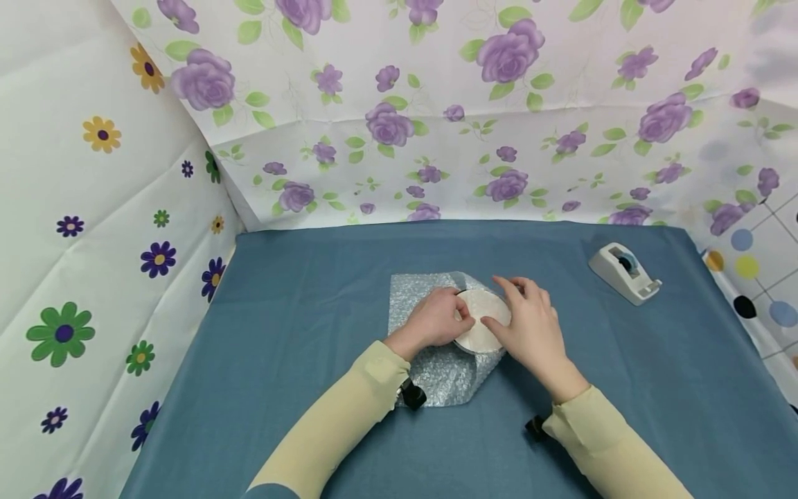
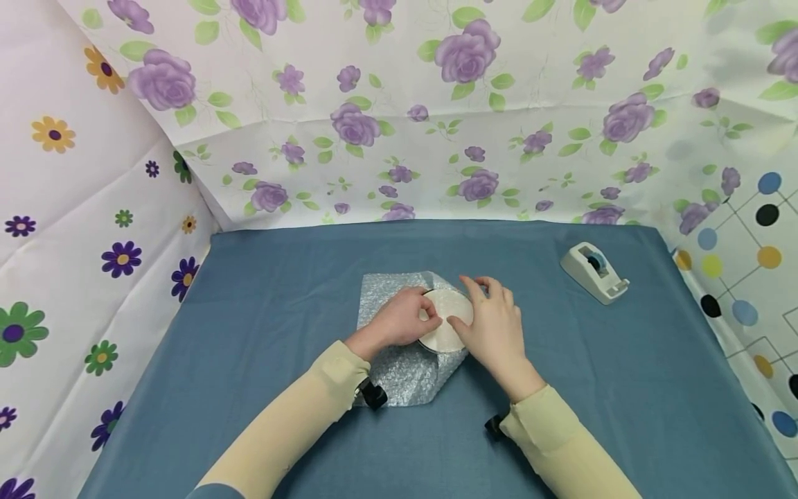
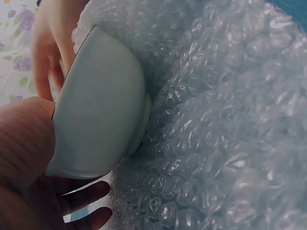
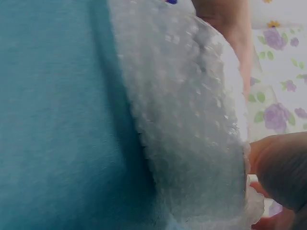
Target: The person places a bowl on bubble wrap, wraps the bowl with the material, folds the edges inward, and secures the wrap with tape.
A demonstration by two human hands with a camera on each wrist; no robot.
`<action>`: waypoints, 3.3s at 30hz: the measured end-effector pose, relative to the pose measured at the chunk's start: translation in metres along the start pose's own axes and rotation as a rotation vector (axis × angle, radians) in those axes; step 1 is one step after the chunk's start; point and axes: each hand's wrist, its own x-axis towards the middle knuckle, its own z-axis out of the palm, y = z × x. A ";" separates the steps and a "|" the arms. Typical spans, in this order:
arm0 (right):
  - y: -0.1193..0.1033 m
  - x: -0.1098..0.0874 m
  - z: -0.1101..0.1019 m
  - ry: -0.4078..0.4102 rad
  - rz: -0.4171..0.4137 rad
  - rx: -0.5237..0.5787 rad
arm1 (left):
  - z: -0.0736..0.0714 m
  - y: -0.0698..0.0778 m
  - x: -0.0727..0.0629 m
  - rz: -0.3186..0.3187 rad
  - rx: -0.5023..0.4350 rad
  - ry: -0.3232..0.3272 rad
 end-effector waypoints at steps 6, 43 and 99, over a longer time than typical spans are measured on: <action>0.009 0.013 0.001 -0.271 0.189 0.140 | 0.002 0.001 0.000 -0.018 0.035 -0.011; 0.014 0.029 0.005 -0.418 0.274 0.155 | -0.006 0.009 0.000 -0.004 0.027 0.073; 0.007 0.036 0.006 -0.446 0.298 0.083 | -0.032 -0.038 -0.033 0.130 -0.609 0.413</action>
